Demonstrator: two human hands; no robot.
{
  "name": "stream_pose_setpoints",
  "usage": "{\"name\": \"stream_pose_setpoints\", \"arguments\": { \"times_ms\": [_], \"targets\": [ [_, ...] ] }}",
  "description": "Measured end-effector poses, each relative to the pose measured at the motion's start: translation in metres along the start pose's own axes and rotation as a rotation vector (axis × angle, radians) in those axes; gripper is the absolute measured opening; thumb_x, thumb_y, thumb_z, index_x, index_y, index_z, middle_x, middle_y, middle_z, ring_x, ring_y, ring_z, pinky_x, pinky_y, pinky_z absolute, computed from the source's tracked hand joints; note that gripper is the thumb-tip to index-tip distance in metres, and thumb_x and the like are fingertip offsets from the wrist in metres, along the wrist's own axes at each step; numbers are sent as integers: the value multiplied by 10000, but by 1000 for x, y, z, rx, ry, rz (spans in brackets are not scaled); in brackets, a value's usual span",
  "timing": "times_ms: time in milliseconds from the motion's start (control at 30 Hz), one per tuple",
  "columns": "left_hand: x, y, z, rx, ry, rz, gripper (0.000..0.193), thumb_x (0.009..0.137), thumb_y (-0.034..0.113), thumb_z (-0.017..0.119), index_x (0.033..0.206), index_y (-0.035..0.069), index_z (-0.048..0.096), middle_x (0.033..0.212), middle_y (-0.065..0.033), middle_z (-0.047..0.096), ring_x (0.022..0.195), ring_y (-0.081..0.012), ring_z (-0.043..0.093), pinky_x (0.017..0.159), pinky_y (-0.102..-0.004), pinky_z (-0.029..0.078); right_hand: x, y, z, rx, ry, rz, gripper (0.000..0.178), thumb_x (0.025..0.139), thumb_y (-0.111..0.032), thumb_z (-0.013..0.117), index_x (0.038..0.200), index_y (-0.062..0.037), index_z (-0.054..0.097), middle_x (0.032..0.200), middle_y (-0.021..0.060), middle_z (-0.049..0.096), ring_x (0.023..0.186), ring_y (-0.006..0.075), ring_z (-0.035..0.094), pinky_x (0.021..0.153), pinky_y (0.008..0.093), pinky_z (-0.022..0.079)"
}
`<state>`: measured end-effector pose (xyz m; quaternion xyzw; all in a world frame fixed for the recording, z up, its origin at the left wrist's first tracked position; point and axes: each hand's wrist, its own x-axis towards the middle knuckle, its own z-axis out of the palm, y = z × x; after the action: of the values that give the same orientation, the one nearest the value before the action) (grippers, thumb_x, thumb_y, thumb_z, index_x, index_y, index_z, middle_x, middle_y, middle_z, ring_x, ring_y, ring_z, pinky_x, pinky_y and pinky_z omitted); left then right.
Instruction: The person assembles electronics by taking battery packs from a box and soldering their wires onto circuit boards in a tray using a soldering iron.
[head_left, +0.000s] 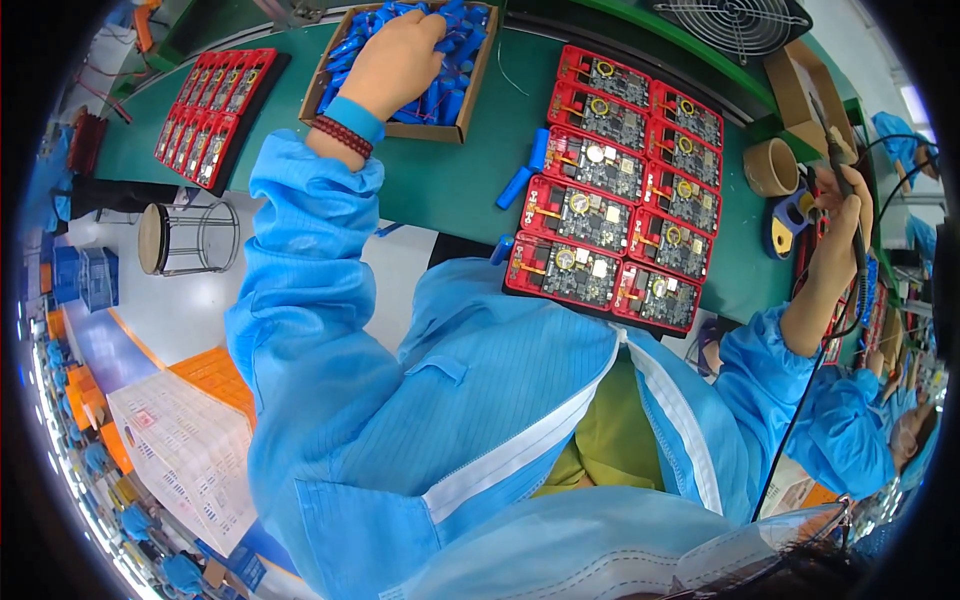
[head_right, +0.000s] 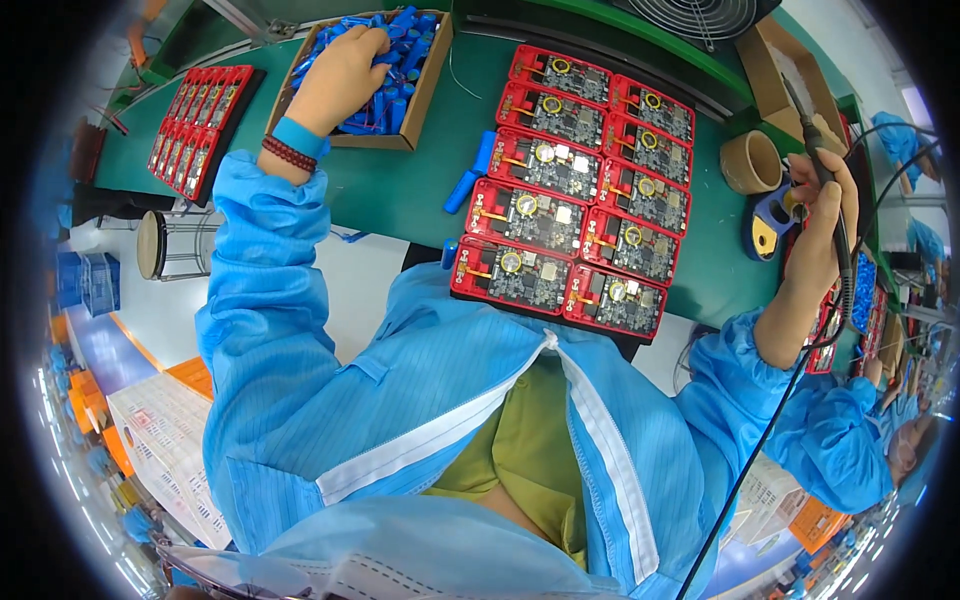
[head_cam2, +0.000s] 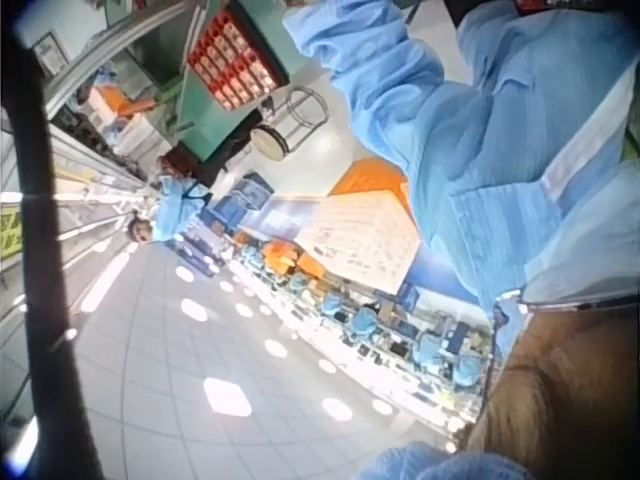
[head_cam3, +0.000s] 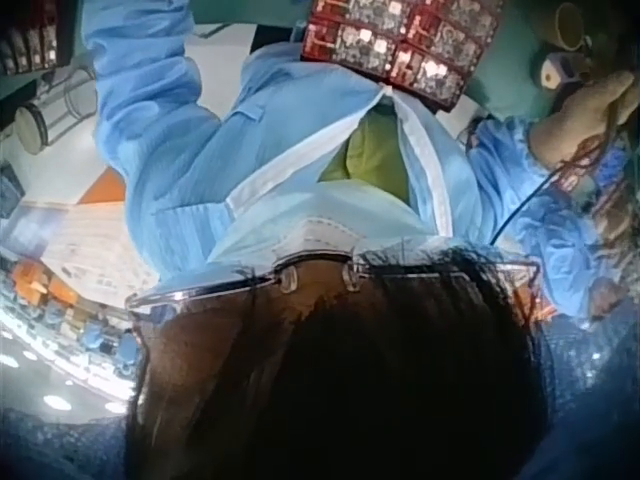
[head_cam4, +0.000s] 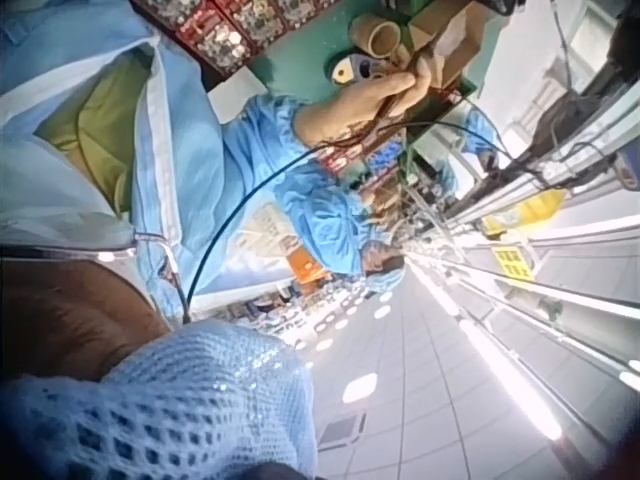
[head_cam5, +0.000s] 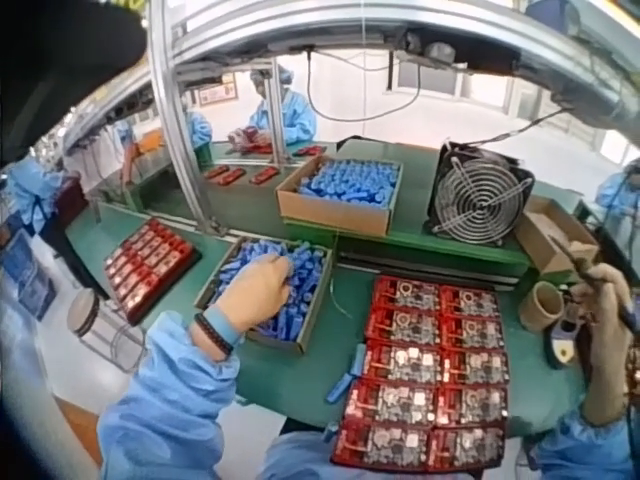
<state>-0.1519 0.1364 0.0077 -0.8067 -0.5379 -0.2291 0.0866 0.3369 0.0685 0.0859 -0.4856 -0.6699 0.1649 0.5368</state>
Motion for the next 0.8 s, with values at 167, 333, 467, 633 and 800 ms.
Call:
{"name": "stream_pose_setpoints", "arguments": {
  "times_ms": [167, 333, 467, 633, 800],
  "targets": [
    [-3, 9, -22, -148, 184, -91, 299, 778, 58, 605, 1070, 29, 550, 944, -195, 596, 879, -391, 573, 761, -415, 478, -15, -8, -6, -45, 53, -29, 407, 980, -304, 409, 1180, 34, 517, 1003, 153, 643, 835, 133, 563, 737, 255, 437],
    [-24, 67, -62, -660, 43, -332, 218, 845, 91, 615, 1038, 13, 551, 804, -55, 560, 730, -130, 565, 633, -254, 459, -43, -12, -8, 92, 98, -26, 461, 971, -357, 396, 1152, 49, 520, 917, 138, 623, 800, 153, 571, 714, 263, 446],
    [-33, 121, -48, -1291, -337, -387, 99, 912, 123, 558, 971, 44, 553, 766, 32, 516, 622, -34, 460, 544, -183, 379, -67, -37, 28, 193, -32, -9, 317, 938, -233, 473, 1108, 27, 539, 913, 136, 620, 809, 157, 571, 713, 269, 453],
    [-34, 173, -33, -1604, -559, -463, 60, 938, 116, 509, 953, 58, 512, 720, 31, 485, 598, -24, 451, 502, -174, 344, -85, -65, 81, 284, -324, 122, 317, 795, -37, 654, 1096, -34, 556, 991, 80, 610, 880, 152, 595, 774, 277, 470],
    [-37, 202, -15, -1615, -566, -328, 94, 959, 158, 467, 951, 67, 489, 753, 27, 497, 591, -5, 391, 482, -152, 244, -102, -54, 110, 194, -351, 39, 346, 747, -38, 695, 1069, -78, 574, 914, 91, 620, 810, 229, 618, 712, 315, 489]
  ]
}}
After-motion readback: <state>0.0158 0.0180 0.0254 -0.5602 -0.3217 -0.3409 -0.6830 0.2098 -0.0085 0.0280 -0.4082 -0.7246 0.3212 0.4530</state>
